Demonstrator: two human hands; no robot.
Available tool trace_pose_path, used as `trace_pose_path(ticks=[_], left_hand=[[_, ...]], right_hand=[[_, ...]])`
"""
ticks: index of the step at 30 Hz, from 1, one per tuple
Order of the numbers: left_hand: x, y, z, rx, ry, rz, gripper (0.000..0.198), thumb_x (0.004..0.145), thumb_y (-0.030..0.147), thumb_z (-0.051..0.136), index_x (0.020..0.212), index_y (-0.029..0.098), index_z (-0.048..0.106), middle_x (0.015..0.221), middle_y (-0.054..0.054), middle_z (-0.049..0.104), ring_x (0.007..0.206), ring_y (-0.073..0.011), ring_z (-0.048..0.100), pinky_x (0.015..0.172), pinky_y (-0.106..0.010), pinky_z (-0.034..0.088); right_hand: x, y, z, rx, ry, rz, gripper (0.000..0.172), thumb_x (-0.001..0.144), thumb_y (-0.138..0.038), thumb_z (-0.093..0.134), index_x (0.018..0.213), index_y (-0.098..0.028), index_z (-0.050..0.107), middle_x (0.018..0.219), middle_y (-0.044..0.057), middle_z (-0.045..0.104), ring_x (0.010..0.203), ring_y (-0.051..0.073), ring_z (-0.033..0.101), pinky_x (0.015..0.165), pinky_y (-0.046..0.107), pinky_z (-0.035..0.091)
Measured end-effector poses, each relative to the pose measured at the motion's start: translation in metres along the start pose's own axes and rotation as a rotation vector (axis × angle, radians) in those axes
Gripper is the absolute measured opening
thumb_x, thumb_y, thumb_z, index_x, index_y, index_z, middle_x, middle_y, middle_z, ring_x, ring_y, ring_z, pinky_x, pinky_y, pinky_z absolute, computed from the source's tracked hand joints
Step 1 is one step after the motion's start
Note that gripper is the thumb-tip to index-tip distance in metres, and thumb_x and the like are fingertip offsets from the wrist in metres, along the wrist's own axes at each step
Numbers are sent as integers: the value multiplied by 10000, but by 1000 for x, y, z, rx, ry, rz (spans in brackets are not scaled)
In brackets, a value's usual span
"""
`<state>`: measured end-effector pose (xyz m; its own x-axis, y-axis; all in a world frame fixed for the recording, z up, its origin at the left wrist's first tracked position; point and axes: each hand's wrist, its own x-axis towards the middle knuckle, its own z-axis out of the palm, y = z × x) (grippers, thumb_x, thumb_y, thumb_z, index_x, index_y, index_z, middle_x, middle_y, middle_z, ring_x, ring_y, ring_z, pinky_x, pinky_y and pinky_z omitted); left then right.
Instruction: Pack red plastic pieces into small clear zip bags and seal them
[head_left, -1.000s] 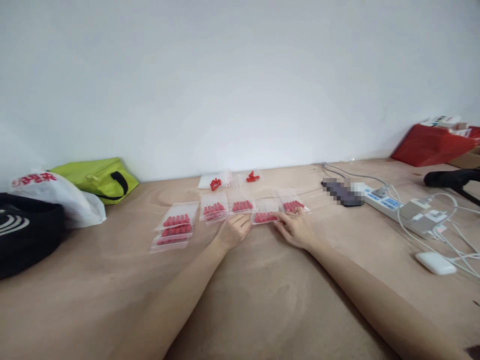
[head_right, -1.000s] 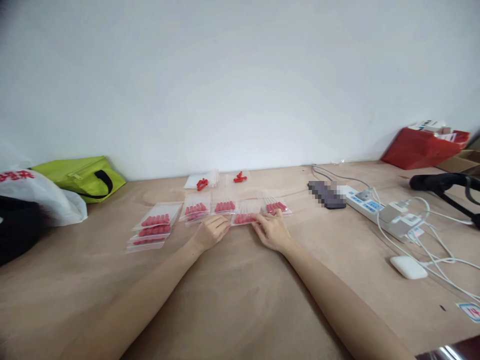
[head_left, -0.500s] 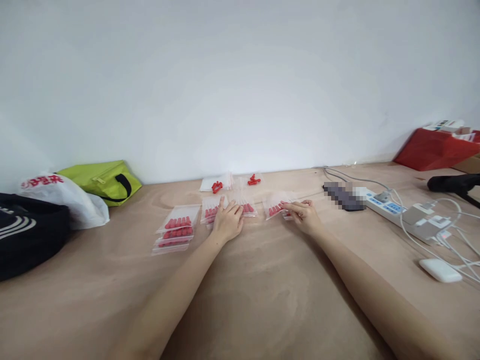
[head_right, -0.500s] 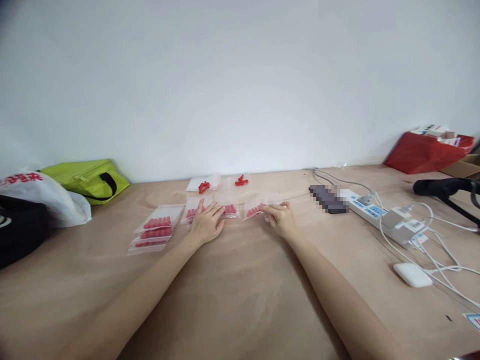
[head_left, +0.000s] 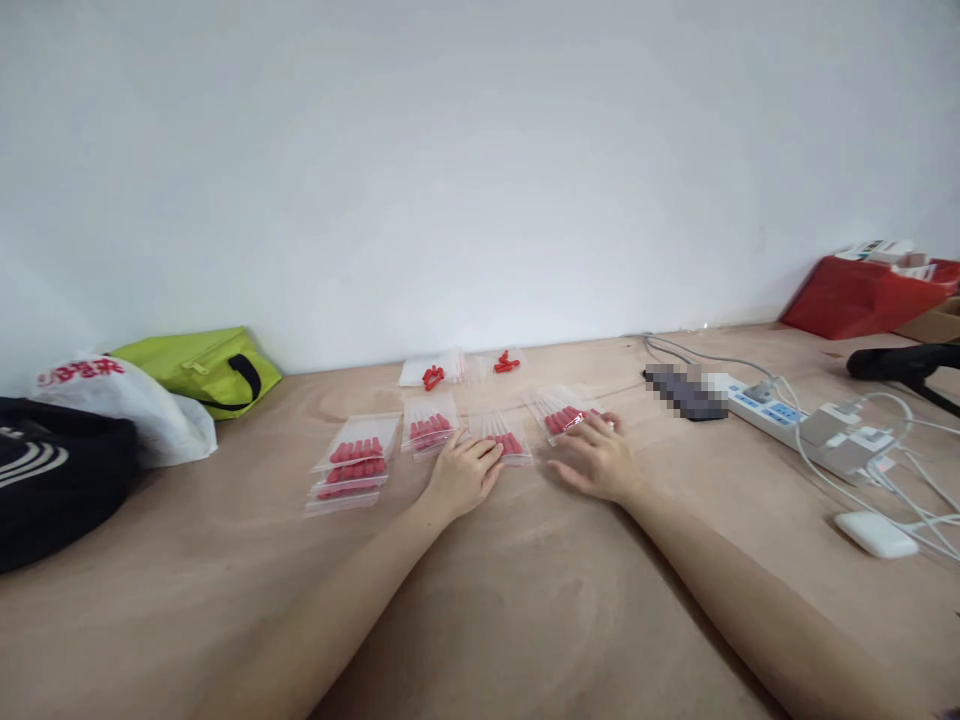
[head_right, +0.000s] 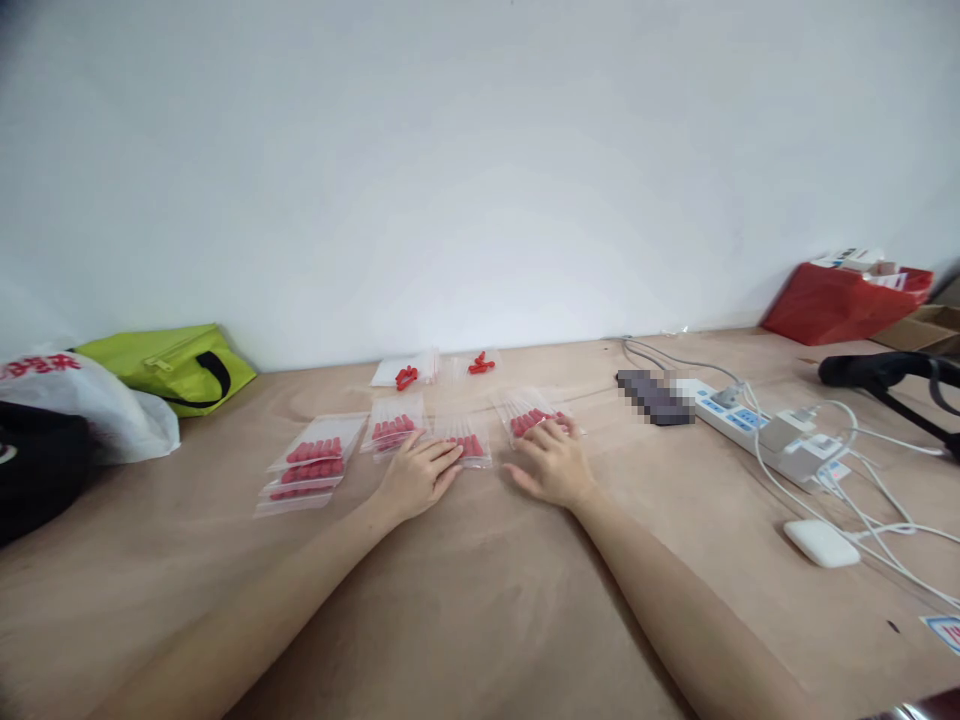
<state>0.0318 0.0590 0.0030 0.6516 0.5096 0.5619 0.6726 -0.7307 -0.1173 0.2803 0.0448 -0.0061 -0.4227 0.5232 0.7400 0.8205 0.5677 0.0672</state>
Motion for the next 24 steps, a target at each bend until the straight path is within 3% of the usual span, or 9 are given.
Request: trace_pose_path(ticks=[5, 11, 17, 24], left_hand=[[-23, -2, -10, -161, 40, -103, 291, 806, 300, 504, 1049, 152, 567, 999, -91, 622, 922, -205, 577, 809, -372, 487], [-31, -19, -6, -169, 39, -12, 243, 868, 231, 407, 1007, 175, 599, 984, -58, 631, 898, -158, 601, 774, -291, 519], [-26, -21, -4, -101, 113, 74, 246, 886, 202, 378, 935, 168, 617, 918, -42, 652, 834, -130, 623, 730, -241, 531], [-21, -34, 4, 118, 165, 305, 242, 868, 106, 379, 848, 140, 617, 830, -59, 661, 757, -140, 632, 676, -247, 535]], right_hand=[[10, -21, 9, -4, -80, -208, 152, 809, -269, 482, 838, -218, 622, 688, 7, 585, 732, 137, 469, 813, 357, 253], [23, -10, 23, -23, -84, -459, 177, 843, -169, 436, 810, -163, 610, 637, 7, 546, 636, 111, 424, 721, 304, 298], [21, -12, 30, -24, -56, -478, 197, 856, -147, 419, 805, -147, 609, 644, 7, 550, 637, 107, 428, 712, 297, 313], [19, -13, 30, -17, -40, -432, 208, 858, -142, 408, 784, -147, 603, 642, 6, 557, 641, 105, 430, 717, 286, 317]])
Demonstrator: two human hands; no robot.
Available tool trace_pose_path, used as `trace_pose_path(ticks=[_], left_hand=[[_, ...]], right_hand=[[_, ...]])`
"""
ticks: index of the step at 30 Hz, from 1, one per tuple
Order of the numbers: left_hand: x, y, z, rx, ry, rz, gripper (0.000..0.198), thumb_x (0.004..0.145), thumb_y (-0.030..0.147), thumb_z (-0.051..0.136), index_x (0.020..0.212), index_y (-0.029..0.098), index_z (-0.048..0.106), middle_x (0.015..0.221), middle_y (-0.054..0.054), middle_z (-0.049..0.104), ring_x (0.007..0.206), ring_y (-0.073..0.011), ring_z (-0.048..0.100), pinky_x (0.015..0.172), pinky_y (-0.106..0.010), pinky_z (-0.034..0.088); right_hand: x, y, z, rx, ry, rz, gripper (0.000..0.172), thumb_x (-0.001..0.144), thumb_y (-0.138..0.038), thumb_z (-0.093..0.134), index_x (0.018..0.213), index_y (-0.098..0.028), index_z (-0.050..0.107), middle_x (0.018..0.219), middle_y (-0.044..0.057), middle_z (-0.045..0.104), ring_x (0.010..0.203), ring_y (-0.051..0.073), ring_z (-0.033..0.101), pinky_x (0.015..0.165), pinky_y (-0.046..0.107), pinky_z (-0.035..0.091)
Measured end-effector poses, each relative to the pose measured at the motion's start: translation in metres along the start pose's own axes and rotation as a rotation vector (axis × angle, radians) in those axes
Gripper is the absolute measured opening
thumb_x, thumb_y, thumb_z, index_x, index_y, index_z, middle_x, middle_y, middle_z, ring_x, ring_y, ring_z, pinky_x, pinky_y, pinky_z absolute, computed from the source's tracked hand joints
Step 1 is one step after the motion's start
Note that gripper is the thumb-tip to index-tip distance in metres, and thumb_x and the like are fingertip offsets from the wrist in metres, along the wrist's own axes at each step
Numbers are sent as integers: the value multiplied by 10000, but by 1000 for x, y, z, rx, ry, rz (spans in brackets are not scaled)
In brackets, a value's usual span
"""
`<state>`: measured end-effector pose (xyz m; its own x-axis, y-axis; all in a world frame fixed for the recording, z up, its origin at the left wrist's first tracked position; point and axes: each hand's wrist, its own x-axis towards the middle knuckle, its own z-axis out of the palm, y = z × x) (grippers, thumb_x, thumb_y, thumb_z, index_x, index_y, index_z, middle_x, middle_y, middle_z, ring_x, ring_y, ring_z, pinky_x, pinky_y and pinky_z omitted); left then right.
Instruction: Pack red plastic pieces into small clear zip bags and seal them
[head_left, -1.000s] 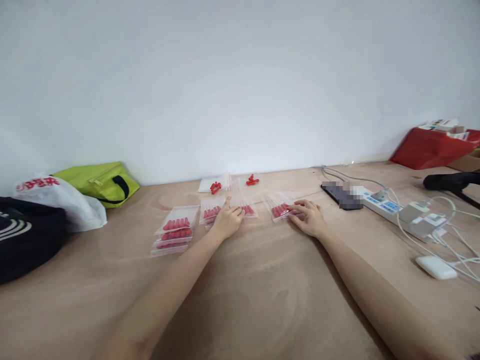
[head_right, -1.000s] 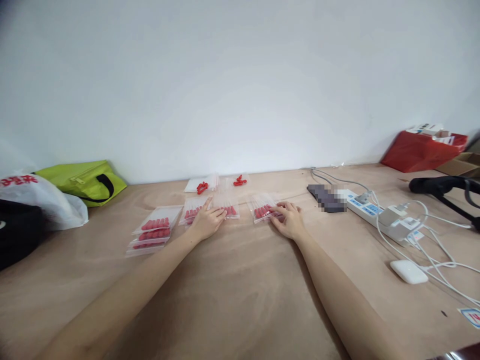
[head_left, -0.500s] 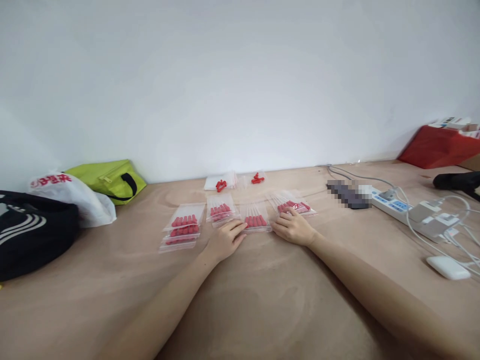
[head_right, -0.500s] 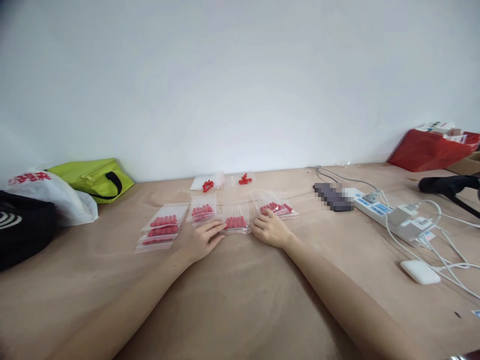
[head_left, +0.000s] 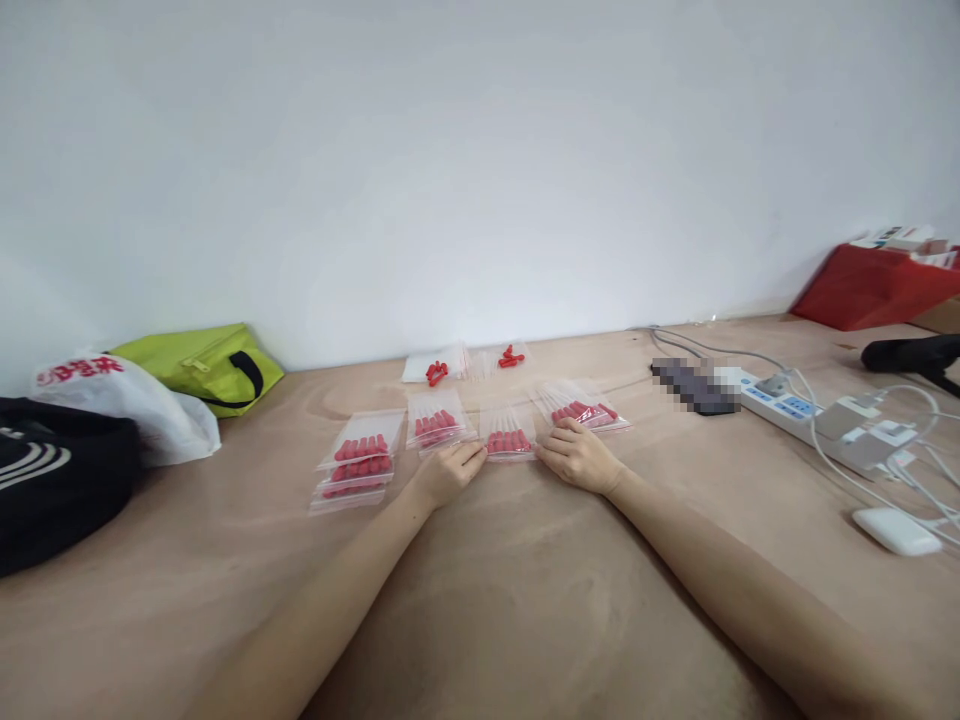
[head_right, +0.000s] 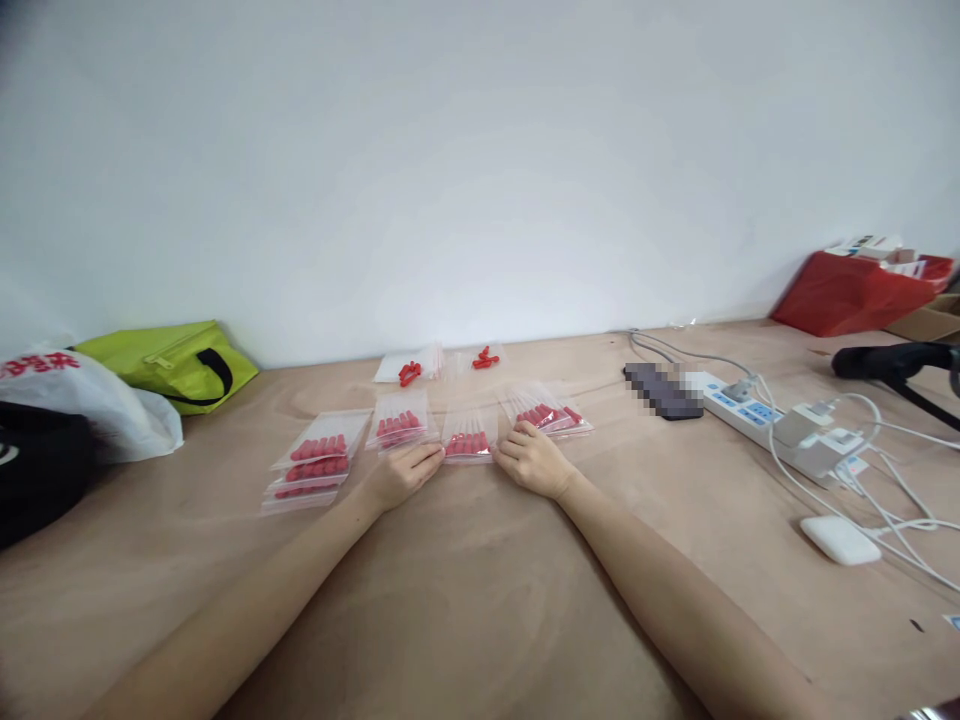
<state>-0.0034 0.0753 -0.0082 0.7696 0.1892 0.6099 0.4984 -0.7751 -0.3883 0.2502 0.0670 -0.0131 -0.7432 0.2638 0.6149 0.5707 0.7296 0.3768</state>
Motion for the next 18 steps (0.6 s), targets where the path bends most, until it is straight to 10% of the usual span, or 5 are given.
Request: trace_pose_path(ticks=[18], left_hand=[[6, -1, -3, -35, 6, -60, 273, 868, 131, 379, 701, 133, 594, 710, -42, 635, 646, -131, 598, 556, -234, 477]], right_hand=[[5, -4, -1, -64, 20, 82, 189, 828, -131, 441, 725, -176, 592, 616, -6, 546, 639, 103, 412, 728, 305, 279]])
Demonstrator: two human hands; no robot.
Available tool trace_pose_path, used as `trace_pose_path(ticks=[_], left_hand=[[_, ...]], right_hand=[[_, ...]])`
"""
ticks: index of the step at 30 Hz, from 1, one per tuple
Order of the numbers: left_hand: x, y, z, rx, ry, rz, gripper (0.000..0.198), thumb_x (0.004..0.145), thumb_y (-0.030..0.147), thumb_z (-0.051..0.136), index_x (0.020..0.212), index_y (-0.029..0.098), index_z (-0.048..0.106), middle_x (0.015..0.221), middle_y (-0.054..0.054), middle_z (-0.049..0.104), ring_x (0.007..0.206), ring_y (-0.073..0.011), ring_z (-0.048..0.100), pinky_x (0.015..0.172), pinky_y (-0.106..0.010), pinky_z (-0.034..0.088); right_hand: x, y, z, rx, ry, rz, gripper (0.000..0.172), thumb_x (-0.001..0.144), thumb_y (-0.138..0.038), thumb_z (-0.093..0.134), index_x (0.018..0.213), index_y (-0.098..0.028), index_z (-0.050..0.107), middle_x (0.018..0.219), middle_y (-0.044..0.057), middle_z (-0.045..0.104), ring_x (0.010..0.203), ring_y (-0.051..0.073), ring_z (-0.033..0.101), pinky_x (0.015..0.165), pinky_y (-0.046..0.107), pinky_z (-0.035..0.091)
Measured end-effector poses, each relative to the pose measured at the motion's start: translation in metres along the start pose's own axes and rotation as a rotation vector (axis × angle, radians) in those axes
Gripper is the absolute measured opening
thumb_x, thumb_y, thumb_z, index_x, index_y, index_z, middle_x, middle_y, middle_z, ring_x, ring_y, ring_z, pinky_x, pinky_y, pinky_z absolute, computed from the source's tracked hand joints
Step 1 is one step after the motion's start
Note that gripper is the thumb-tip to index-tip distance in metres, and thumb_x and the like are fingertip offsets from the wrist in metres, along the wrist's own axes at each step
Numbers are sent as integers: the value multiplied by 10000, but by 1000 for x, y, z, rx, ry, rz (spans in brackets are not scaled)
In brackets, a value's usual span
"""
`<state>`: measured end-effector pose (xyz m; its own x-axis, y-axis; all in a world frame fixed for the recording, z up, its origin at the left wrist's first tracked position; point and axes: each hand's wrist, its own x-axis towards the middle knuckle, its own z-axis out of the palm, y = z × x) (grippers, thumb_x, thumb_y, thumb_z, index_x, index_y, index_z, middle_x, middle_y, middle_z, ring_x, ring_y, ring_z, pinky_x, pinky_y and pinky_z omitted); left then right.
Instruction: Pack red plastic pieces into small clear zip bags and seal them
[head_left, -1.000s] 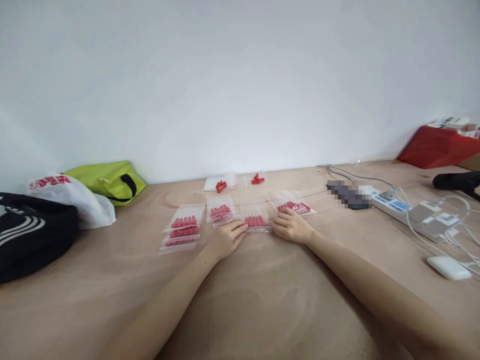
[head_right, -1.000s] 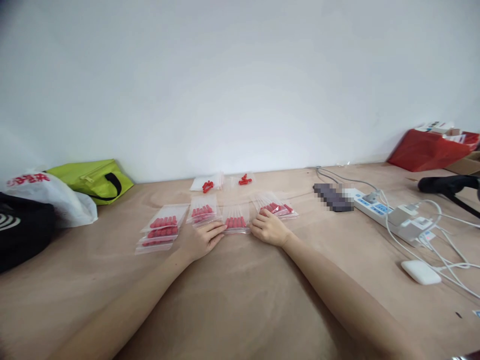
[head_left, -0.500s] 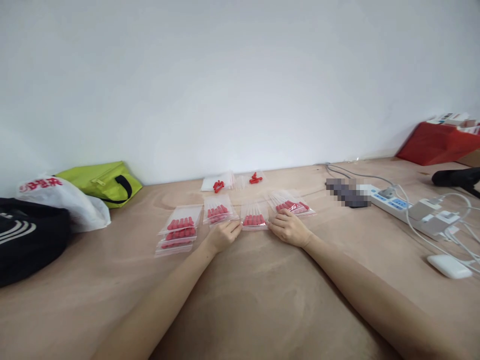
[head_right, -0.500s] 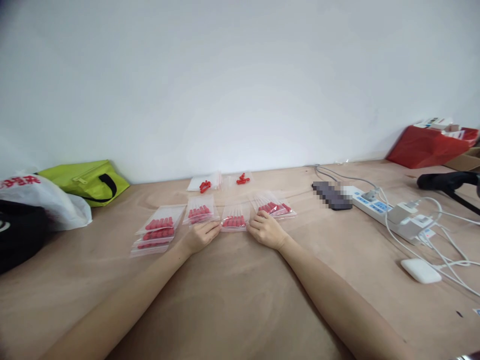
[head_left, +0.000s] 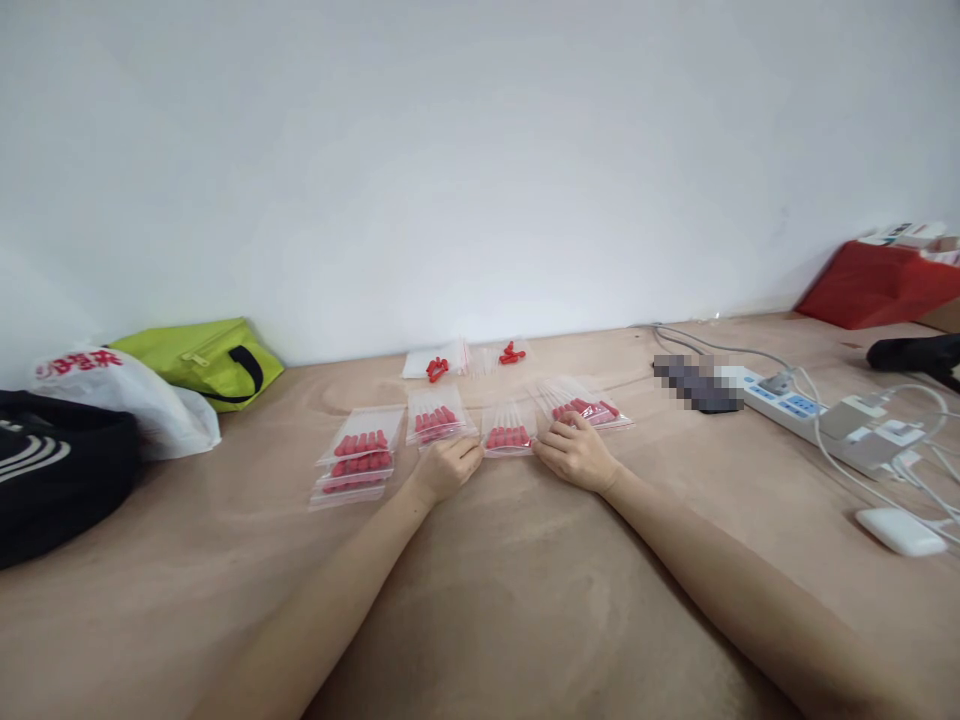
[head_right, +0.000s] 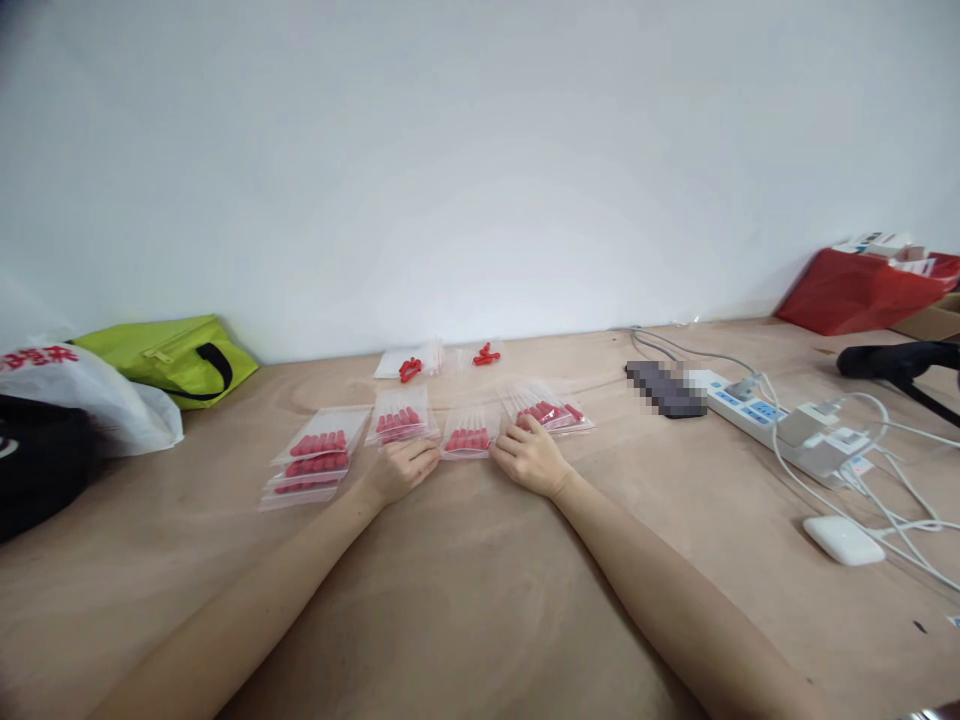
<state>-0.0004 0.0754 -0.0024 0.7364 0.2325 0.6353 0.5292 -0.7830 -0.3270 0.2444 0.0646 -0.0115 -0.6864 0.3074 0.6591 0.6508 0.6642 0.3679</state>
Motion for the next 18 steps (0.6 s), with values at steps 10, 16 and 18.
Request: trace_pose_path(ticks=[10, 16, 18], left_hand=[[35, 27, 19, -61, 13, 27, 169, 844, 151, 446, 804, 136, 609, 791, -36, 646, 755, -147, 585, 671, -270, 475], [39, 29, 23, 32, 48, 81, 207, 846, 151, 426, 726, 130, 593, 671, -36, 616, 662, -139, 563, 623, -269, 454], [39, 29, 22, 58, 50, 86, 226, 844, 145, 421, 682, 132, 577, 635, -30, 598, 630, -133, 551, 608, -265, 446]], right_hand=[[4, -6, 1, 4, 15, 36, 220, 830, -150, 432, 674, -166, 587, 594, 2, 538, 620, 103, 416, 715, 293, 284], [7, -10, -2, 22, 43, 47, 222, 815, -143, 425, 649, -160, 570, 598, 8, 522, 615, 111, 400, 719, 294, 283], [9, -12, -3, 20, 47, 50, 228, 814, -133, 412, 644, -158, 563, 596, 9, 515, 614, 113, 395, 718, 293, 282]])
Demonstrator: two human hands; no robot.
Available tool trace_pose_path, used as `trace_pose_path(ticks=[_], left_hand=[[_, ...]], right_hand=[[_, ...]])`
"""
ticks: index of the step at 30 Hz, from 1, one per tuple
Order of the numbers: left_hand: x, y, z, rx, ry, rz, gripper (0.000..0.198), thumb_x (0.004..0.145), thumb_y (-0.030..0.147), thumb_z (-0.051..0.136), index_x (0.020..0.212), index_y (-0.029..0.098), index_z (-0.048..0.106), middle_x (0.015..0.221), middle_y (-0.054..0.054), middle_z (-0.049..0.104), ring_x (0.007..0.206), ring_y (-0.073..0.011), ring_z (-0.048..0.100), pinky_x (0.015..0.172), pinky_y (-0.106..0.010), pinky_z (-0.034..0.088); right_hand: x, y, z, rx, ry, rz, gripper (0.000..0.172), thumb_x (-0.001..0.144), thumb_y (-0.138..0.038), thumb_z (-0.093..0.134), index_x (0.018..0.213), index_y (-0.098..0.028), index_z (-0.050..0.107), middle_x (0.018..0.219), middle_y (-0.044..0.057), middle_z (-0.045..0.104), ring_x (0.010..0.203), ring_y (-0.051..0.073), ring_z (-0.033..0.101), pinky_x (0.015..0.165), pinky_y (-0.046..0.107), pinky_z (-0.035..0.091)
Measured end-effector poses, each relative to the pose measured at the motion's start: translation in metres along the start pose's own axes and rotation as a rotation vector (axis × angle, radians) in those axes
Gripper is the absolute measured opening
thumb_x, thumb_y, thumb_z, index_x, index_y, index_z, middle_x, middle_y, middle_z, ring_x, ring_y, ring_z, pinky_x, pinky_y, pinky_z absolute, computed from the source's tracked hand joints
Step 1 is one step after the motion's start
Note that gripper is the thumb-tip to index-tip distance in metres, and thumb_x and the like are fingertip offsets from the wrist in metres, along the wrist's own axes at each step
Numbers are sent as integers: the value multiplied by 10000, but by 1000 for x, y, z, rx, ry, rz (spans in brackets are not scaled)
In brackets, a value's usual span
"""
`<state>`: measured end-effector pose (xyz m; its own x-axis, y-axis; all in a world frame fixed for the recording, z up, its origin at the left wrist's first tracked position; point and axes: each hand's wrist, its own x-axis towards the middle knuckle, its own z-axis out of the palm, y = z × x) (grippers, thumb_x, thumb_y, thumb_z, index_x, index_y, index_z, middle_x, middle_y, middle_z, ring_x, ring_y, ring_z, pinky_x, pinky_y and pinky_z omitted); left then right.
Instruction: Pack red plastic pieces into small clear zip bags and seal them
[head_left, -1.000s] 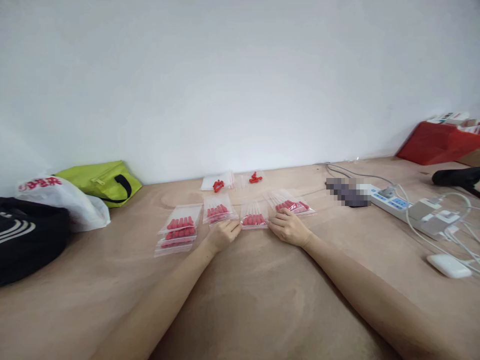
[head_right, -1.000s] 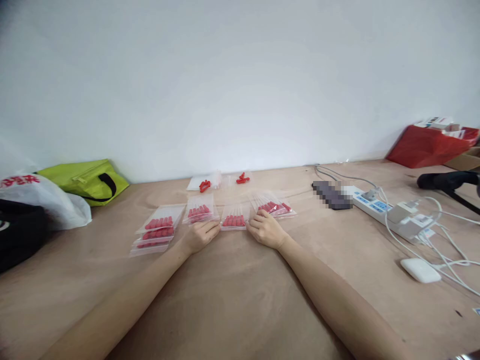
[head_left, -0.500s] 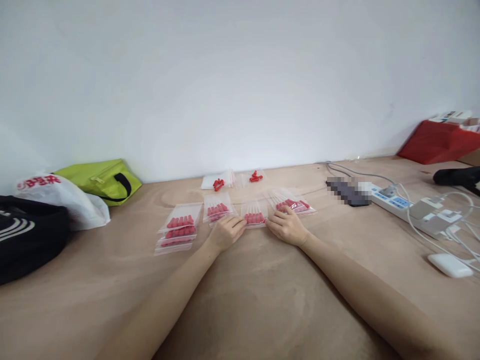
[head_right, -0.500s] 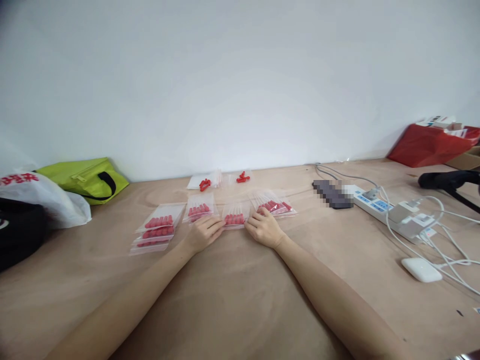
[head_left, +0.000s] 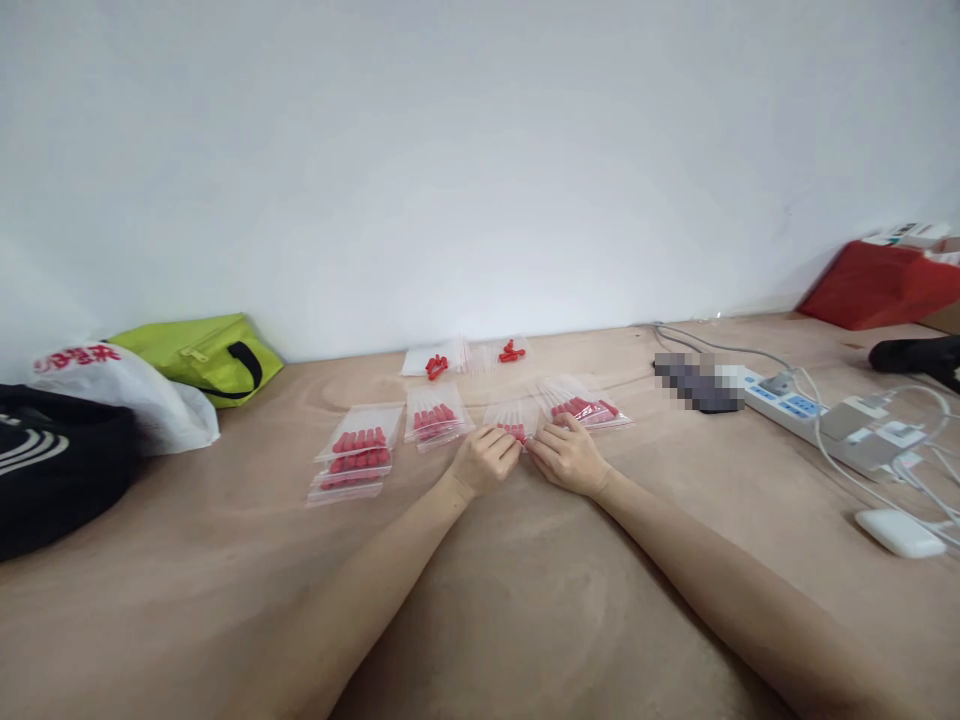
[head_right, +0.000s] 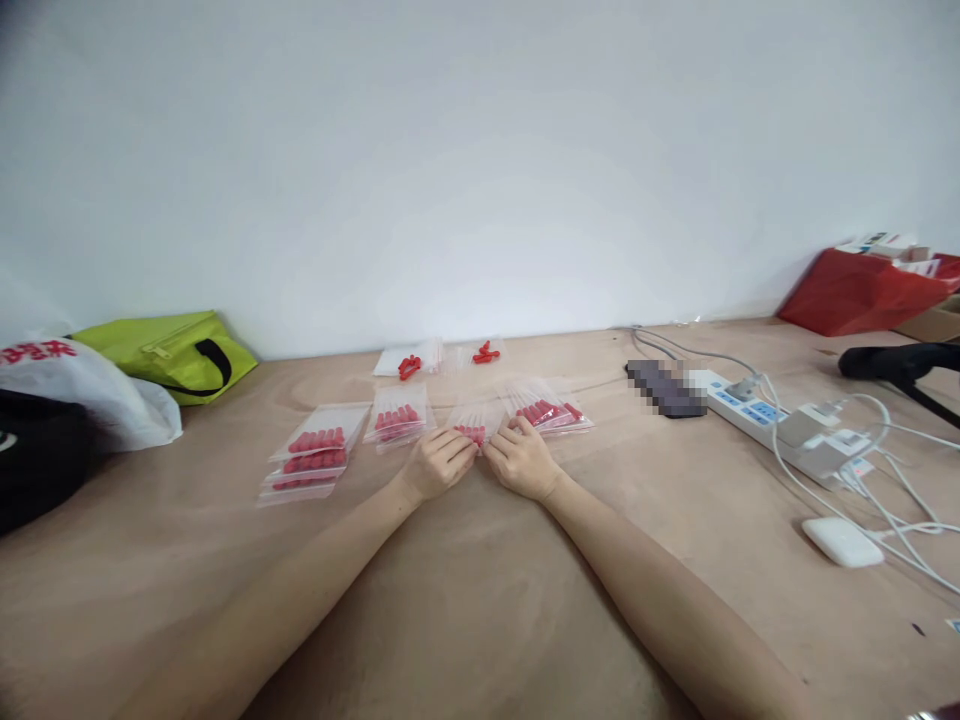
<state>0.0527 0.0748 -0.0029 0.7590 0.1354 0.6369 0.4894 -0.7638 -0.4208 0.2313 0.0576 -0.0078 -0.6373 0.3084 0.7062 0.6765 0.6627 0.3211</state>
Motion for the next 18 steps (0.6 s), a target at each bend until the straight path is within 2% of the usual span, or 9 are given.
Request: trace_pose_path(ticks=[4, 12, 18], left_hand=[[-1, -2, -1, 38, 2, 15, 254, 842, 134, 419, 621, 139, 545, 583, -16, 561, 593, -126, 529, 604, -258, 435], [-14, -19, -13, 88, -30, 71, 230, 845, 130, 419, 648, 137, 537, 602, -14, 557, 598, -124, 521, 619, -262, 426], [-19, -28, -14, 101, -123, 60, 237, 852, 147, 392, 671, 138, 544, 633, -34, 580, 623, -134, 541, 630, -276, 436]], right_hand=[[2, -1, -1, 10, 5, 7, 230, 810, -117, 393, 651, -159, 552, 584, 2, 496, 611, 113, 390, 726, 296, 277], [2, -3, 2, 50, 1, 31, 245, 814, -98, 362, 687, -166, 560, 594, -4, 508, 617, 107, 400, 773, 305, 264], [4, -5, 3, 71, -1, 29, 233, 809, -103, 369, 697, -165, 564, 605, -3, 523, 624, 107, 409, 788, 305, 265]])
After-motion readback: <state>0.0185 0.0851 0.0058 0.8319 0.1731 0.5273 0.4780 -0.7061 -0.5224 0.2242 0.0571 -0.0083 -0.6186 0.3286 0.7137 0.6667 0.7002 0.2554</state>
